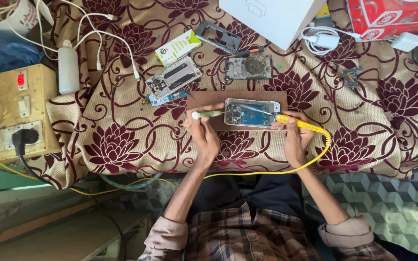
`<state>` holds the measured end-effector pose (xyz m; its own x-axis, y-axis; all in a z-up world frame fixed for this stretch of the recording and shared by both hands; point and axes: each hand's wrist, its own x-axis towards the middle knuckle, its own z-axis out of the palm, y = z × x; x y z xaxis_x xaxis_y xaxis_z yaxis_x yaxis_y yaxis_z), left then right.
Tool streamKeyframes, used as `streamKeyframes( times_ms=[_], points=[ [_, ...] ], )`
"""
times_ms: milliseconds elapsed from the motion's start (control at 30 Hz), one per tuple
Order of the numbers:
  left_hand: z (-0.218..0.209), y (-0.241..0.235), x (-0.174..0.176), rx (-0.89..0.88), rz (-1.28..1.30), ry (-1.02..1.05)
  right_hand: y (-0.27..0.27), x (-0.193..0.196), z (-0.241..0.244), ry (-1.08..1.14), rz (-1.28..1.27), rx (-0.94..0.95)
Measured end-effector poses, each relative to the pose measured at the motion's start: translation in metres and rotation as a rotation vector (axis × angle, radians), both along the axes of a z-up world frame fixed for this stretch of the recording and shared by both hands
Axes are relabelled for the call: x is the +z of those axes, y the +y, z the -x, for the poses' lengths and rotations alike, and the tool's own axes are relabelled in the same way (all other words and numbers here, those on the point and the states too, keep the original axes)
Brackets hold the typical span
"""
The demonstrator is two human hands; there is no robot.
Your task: The person uses a soldering iron and a small tool to work on the internal components of a disassembled mobile phone. They repeatedly apply heat and manipulate parts on the circuit board while seated on the floor.
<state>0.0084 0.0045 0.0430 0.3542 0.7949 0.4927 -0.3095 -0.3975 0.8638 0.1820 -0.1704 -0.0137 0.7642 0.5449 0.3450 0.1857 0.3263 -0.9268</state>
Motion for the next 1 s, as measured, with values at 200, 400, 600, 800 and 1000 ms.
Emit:
streamKeyframes(
  times_ms=[200,400,600,800,1000],
  points=[
    [0.002,-0.003,-0.005,0.102,-0.175,0.186,0.001,0.004,0.0,-0.039,0.046,-0.017],
    [0.003,-0.004,-0.006,0.049,-0.082,0.163,-0.001,0.005,0.002,-0.008,0.102,-0.037],
    [0.01,-0.008,-0.004,0.132,-0.244,0.271,0.0,0.005,0.003,-0.011,0.156,-0.07],
    [0.009,-0.006,0.001,0.111,-0.236,0.246,0.0,0.014,0.006,-0.022,0.198,-0.067],
    [0.01,-0.008,0.004,0.151,-0.256,0.277,-0.001,0.014,0.006,-0.041,0.206,-0.058]
  ],
)
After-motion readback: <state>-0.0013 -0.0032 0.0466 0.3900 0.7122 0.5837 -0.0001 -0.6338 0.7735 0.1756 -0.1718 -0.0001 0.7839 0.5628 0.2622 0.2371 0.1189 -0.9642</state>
